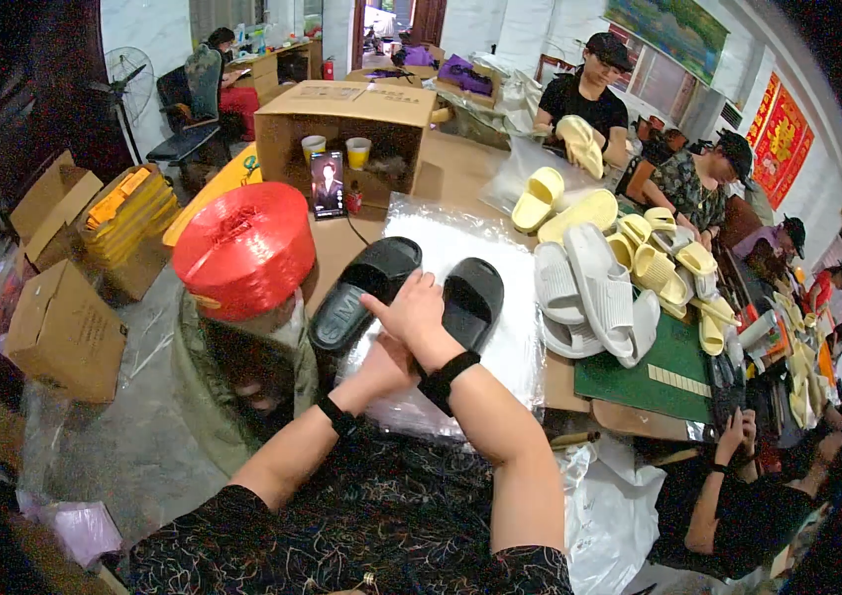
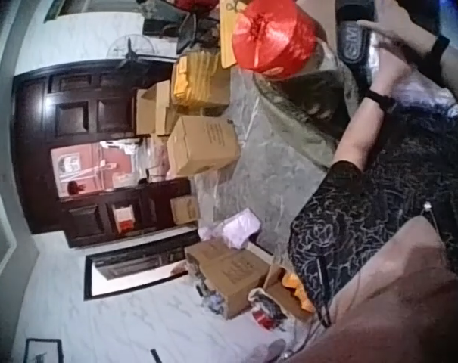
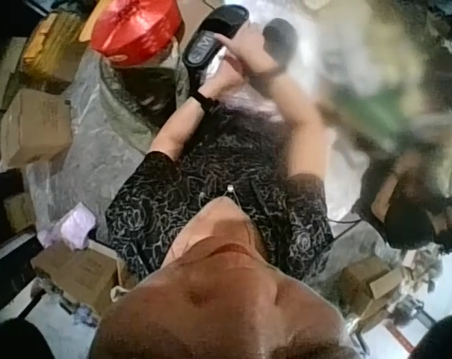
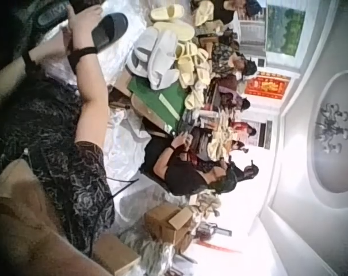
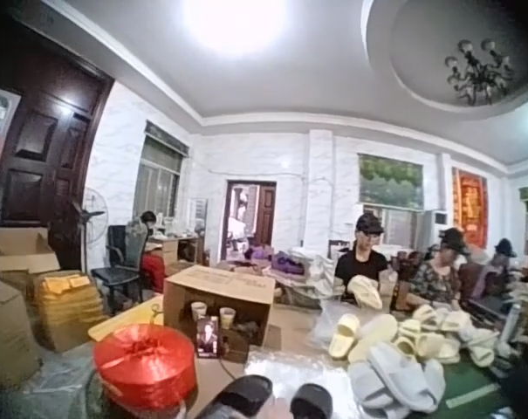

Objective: Inspecting, matching pairs, and placing plastic wrap/packaging over slippers and sandals on an assembly line.

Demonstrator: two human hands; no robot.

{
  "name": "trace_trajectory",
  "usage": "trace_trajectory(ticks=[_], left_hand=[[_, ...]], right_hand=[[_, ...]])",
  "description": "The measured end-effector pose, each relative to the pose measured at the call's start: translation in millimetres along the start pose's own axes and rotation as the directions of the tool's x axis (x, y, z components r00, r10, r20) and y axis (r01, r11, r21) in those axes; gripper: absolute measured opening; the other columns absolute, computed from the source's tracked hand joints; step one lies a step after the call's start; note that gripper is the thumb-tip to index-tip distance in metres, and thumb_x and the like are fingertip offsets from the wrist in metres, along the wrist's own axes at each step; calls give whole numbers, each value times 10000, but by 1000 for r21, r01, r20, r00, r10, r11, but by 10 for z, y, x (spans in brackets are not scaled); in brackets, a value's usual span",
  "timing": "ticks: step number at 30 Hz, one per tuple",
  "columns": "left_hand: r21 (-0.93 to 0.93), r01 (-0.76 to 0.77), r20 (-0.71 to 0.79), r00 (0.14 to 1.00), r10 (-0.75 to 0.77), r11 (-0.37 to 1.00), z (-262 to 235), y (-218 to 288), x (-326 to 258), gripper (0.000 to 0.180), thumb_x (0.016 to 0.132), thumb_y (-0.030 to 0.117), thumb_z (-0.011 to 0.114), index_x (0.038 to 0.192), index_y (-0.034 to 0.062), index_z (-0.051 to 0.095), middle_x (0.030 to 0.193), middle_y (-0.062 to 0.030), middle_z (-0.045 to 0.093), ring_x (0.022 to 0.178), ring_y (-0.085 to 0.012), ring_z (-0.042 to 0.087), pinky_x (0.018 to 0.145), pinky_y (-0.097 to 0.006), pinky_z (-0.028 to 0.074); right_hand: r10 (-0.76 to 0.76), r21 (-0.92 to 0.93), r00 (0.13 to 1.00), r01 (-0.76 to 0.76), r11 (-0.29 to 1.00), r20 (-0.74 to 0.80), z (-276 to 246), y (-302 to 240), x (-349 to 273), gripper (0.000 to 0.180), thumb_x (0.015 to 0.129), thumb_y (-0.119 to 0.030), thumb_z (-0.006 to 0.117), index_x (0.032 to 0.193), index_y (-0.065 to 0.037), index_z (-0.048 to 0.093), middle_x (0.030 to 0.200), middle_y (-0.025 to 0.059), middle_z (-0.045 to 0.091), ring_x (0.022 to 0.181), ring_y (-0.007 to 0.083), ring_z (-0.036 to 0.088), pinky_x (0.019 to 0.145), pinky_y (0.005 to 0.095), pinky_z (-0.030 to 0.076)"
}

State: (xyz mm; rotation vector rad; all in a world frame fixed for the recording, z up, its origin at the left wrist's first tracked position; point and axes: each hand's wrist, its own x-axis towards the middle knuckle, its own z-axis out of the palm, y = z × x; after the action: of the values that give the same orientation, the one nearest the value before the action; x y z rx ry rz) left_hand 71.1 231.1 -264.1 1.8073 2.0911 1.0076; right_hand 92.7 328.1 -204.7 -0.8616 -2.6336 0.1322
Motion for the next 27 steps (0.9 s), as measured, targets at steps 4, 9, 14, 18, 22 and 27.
trace_trajectory(ticks=[4, 9, 14, 18, 22, 27], left_hand=[[308, -49, -155, 983, 102, 950, 224, -149, -24, 532, 775, 270, 619, 1258, 53, 574, 1329, -152, 561, 1302, -348, 417, 1110, -499, 276], [310, -122, -179, 966, 184, 943, 198, -171, 13, 568, 812, 271, 585, 1301, -13, 529, 1377, -211, 493, 1372, -383, 326, 1168, -498, 225], [193, -48, -114, 991, 71, 980, 199, -169, -21, 589, 854, 270, 559, 1393, 57, 457, 1462, -204, 411, 1380, -421, 317, 1102, -459, 360], [74, 81, 43, 996, -84, 994, 55, -4, -21, 600, 872, 305, 547, 1413, 74, 430, 1535, -138, 333, 1408, -372, 312, 1081, -448, 402], [230, -32, -76, 996, 51, 973, 212, -145, -16, 593, 867, 301, 547, 1415, 103, 437, 1546, -127, 319, 1372, -396, 360, 1035, -451, 451], [180, -17, -75, 997, 31, 984, 245, -188, -21, 599, 854, 297, 574, 1393, 64, 454, 1515, -161, 354, 1356, -399, 380, 1054, -445, 431]], right_hand=[[131, 6, 984, -133, 991, 119, 188, 27, 146, 781, 799, -566, 645, 1143, 126, 532, 1067, 265, 607, 956, 379, 647, 848, 417, 524], [110, 269, 990, -130, 954, 89, 111, 329, 278, 405, 803, -294, 589, 929, 91, 610, 936, 321, 655, 908, 462, 647, 851, 493, 517], [124, 305, 992, -128, 944, 31, -112, 612, 370, 400, 799, -288, 614, 877, 104, 632, 912, 330, 647, 896, 472, 638, 845, 499, 510], [209, 181, 977, -201, 963, -28, -168, 707, 377, 438, 806, -347, 622, 896, 81, 632, 869, 290, 669, 861, 443, 664, 799, 494, 535], [176, -10, 981, -177, 984, -84, -74, 617, 295, 516, 812, -424, 648, 1000, 49, 565, 824, 222, 695, 778, 374, 699, 715, 450, 564], [105, -143, 994, -101, 985, 20, -128, 553, 216, 622, 835, -554, 614, 964, 55, 614, 831, 207, 703, 767, 347, 706, 701, 426, 564]])
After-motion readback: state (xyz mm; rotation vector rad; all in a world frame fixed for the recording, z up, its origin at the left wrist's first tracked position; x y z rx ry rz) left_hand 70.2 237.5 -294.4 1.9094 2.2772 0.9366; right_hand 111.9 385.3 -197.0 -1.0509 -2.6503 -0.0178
